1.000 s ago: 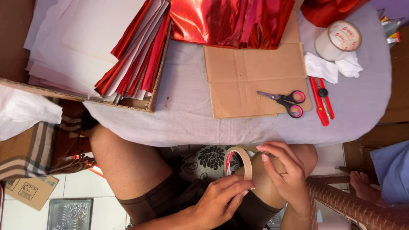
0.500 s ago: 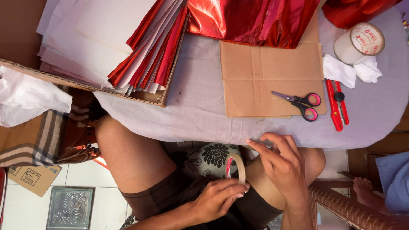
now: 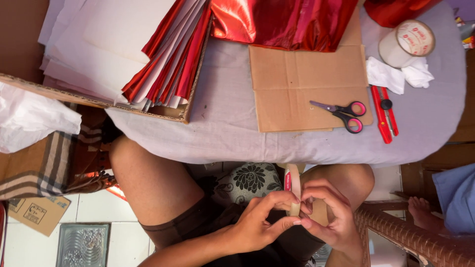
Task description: The person folds a red metallic sheet around a cardboard insert to form a pouch. They then cut a strip of clear tape using scissors and apply it to the edge of the cardboard to secure the pouch.
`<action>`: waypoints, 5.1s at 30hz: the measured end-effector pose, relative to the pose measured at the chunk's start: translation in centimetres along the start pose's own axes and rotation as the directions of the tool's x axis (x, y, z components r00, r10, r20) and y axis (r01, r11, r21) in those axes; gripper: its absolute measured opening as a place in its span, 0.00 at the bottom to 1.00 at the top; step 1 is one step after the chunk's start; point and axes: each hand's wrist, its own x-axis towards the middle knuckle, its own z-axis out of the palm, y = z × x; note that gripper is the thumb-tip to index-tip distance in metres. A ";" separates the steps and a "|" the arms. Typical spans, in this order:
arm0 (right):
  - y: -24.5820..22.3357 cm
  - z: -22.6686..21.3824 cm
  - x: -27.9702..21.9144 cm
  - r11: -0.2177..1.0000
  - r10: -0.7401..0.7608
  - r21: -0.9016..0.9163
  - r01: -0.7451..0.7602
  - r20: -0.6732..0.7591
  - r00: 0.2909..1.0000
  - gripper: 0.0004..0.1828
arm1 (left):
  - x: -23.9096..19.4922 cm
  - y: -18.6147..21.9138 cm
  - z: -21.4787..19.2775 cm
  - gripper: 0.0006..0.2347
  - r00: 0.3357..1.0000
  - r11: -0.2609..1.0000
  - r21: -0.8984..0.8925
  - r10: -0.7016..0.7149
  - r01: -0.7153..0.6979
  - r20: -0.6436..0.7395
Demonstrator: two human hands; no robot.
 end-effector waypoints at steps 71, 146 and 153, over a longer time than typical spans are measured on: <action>0.3 -2.9 6.7 0.843 0.026 -0.487 -0.227 -0.385 0.923 0.05 | 5.6 2.2 -5.7 0.07 0.956 0.818 0.508 0.292 -0.269 0.037; -4.8 -1.5 13.2 0.900 -0.392 -0.191 0.392 -0.748 0.535 0.40 | 14.5 9.4 -5.0 0.43 0.990 0.999 -0.009 0.034 -0.035 -0.140; -5.2 -3.0 12.6 0.773 -0.632 -0.449 0.448 -0.490 0.600 0.29 | 14.9 4.6 -6.0 0.25 0.952 0.963 -0.202 0.115 -0.177 -0.284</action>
